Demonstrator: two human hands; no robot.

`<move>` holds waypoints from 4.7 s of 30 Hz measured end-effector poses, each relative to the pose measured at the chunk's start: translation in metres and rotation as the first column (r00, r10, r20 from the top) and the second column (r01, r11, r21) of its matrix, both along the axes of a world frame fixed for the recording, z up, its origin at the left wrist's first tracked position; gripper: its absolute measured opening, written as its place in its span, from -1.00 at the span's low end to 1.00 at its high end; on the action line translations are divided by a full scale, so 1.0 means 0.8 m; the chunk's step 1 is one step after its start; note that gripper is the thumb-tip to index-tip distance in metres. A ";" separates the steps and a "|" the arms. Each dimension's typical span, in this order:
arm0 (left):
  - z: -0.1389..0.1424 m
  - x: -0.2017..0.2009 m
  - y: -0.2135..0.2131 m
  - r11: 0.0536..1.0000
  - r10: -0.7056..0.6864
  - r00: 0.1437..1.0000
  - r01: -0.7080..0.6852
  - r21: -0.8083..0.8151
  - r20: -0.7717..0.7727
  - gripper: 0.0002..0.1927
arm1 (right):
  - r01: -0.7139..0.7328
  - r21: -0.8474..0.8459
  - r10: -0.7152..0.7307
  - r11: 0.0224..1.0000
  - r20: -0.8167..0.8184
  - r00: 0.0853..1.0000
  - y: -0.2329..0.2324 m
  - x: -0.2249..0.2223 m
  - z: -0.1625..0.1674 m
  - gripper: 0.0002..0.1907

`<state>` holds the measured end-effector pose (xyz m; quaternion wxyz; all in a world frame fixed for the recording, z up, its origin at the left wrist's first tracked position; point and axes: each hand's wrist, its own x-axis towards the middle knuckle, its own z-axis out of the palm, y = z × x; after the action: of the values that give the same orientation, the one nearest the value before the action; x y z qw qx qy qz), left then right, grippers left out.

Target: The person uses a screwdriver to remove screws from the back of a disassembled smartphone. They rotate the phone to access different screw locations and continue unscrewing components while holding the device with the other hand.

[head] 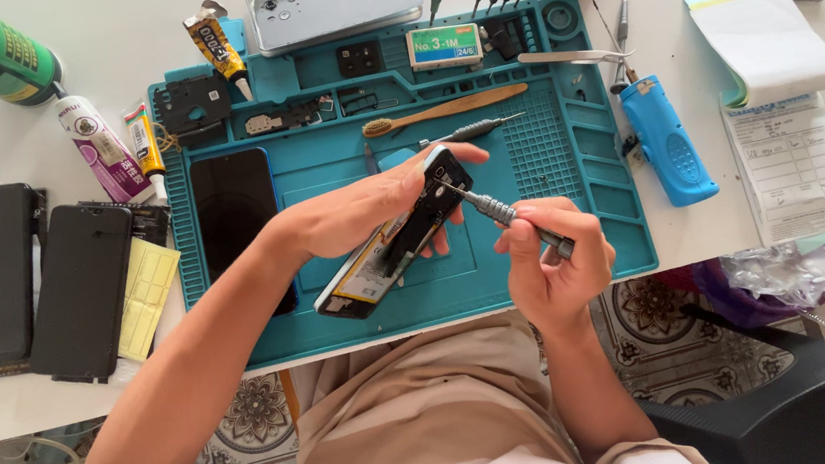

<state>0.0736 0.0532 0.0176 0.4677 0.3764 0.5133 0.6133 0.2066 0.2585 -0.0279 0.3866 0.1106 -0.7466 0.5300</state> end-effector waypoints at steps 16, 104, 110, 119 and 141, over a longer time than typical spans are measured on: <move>0.015 0.005 -0.002 0.993 0.050 0.986 -0.065 -0.095 -0.156 -0.19 | 0.007 -0.010 -0.006 1.000 0.131 0.991 0.006 -0.002 0.009 -0.70; 0.000 0.011 0.002 0.987 0.080 0.954 -0.117 -0.111 -0.291 -0.09 | 0.010 0.154 -0.039 0.988 0.186 0.982 -0.004 0.003 0.005 -0.84; 0.013 0.014 0.000 0.986 0.066 0.939 -0.113 -0.124 -0.337 -0.06 | 0.007 0.124 -0.034 0.992 0.216 0.976 0.002 0.007 0.003 -0.88; 0.018 0.012 -0.001 0.972 0.035 0.934 -0.115 -0.205 -0.357 -0.09 | 0.195 0.331 -0.218 0.923 0.032 0.976 -0.006 0.004 0.018 -0.77; 0.006 0.001 -0.005 0.996 0.036 0.924 -0.063 -0.060 -0.381 -0.15 | 0.109 0.217 -0.149 0.970 0.175 0.973 -0.014 -0.004 0.030 -0.92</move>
<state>0.0746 0.0492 0.0223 0.3569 0.4579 0.6249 0.5220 0.2030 0.2475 -0.0035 0.3339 0.0500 -0.8365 0.4316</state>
